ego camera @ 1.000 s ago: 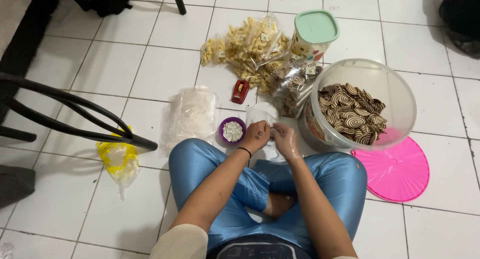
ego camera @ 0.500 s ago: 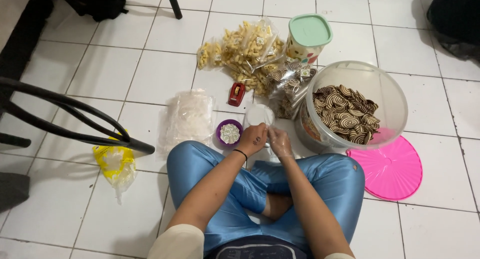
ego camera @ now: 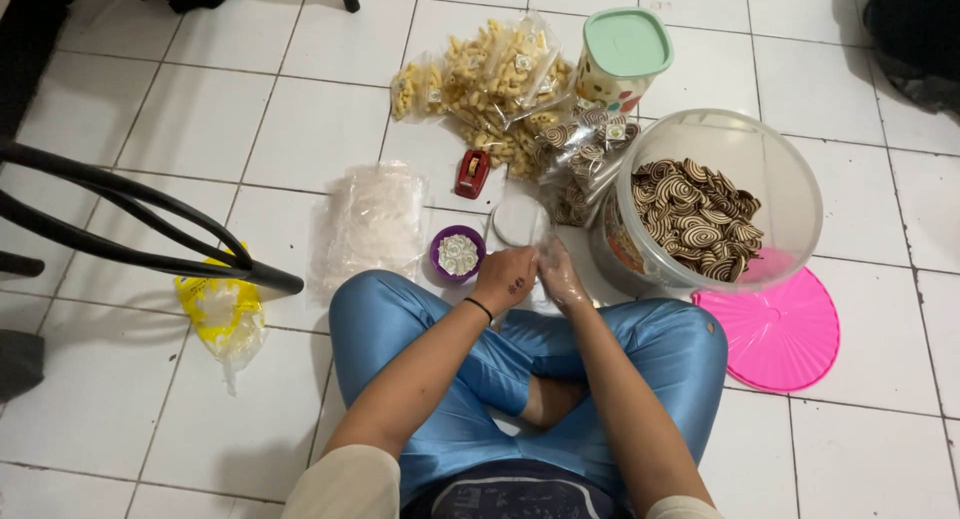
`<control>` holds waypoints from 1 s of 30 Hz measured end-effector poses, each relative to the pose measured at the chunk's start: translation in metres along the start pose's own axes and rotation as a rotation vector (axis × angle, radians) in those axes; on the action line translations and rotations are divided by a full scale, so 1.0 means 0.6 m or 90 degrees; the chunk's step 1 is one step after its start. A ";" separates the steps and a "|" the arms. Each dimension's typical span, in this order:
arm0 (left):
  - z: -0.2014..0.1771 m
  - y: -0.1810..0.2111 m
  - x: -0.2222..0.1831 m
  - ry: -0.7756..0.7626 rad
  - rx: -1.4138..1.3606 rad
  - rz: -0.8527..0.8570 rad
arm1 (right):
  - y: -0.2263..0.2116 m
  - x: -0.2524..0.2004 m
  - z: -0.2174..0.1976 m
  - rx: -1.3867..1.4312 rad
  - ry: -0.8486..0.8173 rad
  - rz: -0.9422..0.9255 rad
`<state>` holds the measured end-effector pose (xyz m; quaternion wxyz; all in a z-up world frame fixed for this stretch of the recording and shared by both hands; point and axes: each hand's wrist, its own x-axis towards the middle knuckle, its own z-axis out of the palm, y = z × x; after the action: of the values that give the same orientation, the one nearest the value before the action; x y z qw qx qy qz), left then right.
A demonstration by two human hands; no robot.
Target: A person sitting on the floor is manually packaging swirl cookies from a large container into individual plastic bags and weighing them.
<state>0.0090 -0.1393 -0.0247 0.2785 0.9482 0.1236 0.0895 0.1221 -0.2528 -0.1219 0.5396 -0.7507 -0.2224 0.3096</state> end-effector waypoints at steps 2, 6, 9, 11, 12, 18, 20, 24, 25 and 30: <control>-0.027 0.017 -0.014 0.003 -0.034 -0.028 | 0.052 0.034 0.028 0.359 0.121 0.059; 0.005 -0.010 -0.018 0.000 -0.058 -0.058 | -0.152 -0.053 0.044 0.049 0.060 0.122; 0.011 -0.011 -0.016 0.027 -0.059 -0.027 | -0.099 -0.038 0.047 0.181 -0.027 0.104; 0.023 -0.022 -0.011 0.029 -0.018 -0.004 | -0.053 -0.025 0.049 0.248 0.059 0.019; 0.023 -0.021 -0.010 0.028 -0.017 0.000 | -0.039 -0.012 0.046 0.249 0.062 0.018; 0.037 -0.006 -0.008 0.014 -0.050 0.019 | 0.012 0.022 0.039 0.443 0.065 0.059; 0.043 -0.008 -0.008 0.038 -0.023 0.030 | 0.030 0.014 0.046 -0.233 -0.059 0.030; 0.040 -0.010 -0.010 -0.002 -0.075 0.058 | 0.067 0.061 0.033 0.627 0.054 0.000; 0.041 -0.006 -0.008 -0.014 -0.081 0.073 | 0.062 0.060 0.031 0.566 0.100 -0.001; 0.025 0.021 -0.006 -0.010 -0.076 0.102 | -0.110 -0.003 0.003 0.100 0.092 0.301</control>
<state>0.0117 -0.1580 -0.0308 0.3271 0.9376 0.0395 0.1113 0.1195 -0.2316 -0.0596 0.5232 -0.7579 0.0232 0.3889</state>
